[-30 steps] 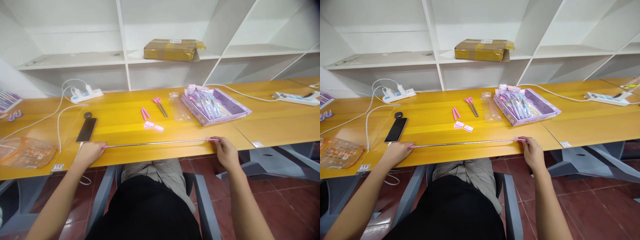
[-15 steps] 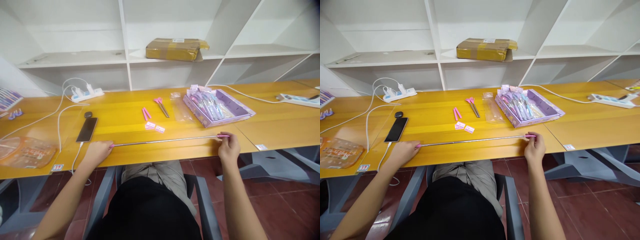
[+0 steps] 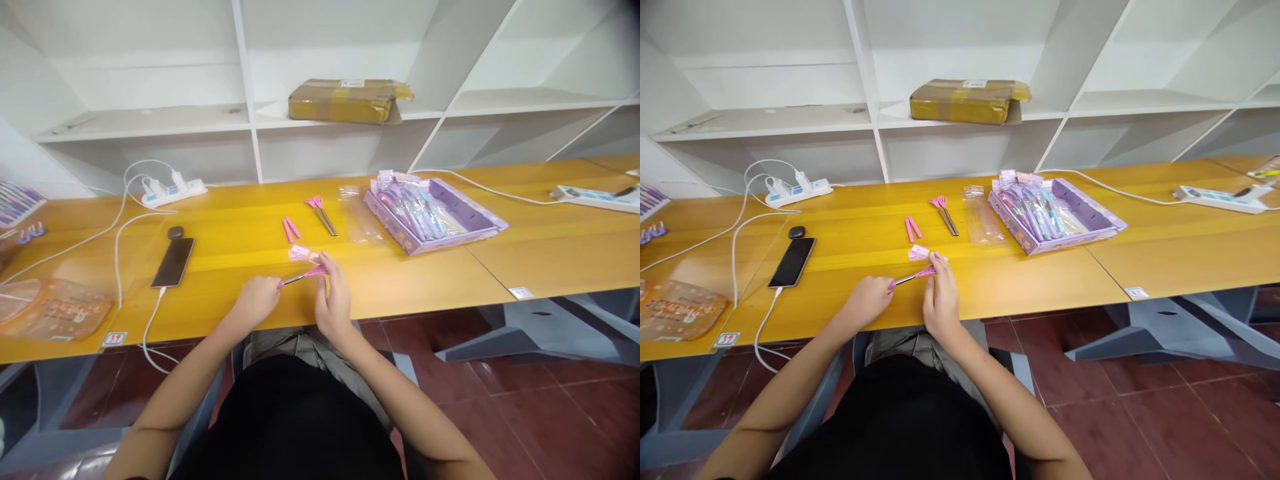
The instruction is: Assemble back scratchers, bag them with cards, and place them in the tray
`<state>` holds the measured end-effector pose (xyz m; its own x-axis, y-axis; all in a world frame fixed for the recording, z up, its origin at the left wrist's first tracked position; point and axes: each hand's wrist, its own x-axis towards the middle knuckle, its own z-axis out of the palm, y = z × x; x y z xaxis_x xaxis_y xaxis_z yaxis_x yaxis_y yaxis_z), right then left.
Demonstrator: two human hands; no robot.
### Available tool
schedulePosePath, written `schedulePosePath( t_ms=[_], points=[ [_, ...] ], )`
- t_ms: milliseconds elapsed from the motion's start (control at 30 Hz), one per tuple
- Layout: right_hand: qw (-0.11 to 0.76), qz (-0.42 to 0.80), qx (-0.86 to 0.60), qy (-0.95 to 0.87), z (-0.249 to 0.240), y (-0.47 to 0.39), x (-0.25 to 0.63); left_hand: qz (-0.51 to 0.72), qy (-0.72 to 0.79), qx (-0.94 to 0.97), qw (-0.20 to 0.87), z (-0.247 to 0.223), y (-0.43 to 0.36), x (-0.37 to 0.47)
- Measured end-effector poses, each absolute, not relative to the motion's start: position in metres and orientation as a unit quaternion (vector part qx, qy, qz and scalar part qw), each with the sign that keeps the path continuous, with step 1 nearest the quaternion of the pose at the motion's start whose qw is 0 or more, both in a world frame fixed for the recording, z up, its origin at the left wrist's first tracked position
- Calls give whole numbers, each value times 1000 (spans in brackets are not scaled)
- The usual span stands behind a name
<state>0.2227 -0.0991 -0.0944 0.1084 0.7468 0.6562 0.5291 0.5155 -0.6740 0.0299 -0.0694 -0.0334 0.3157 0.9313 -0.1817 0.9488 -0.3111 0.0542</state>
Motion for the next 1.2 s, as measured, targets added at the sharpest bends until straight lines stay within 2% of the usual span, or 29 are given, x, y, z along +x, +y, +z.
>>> schedulePosePath(
  t_ms=[200,367,600,733,900,1000,1200],
  points=[
    [439,73,-449,-775,-111,-80,258,-71,590,803,49,-37,-68,13],
    [358,66,-432,-825,-121,-74,272,-32,545,836,63,-45,-72,12],
    [334,67,-388,-856,-116,-80,269,-27,522,852,37,-74,-85,18],
    [339,49,-386,-856,-115,-79,268,-18,522,851,44,-74,-86,17],
    [322,-53,-345,-880,-113,-91,275,-21,512,857,58,-71,-84,16],
    [298,-64,-334,-892,-110,-100,283,-15,489,870,57,-72,-84,12],
    [312,-67,-332,-888,-112,-102,286,9,466,883,60,-77,-83,14]
  ],
)
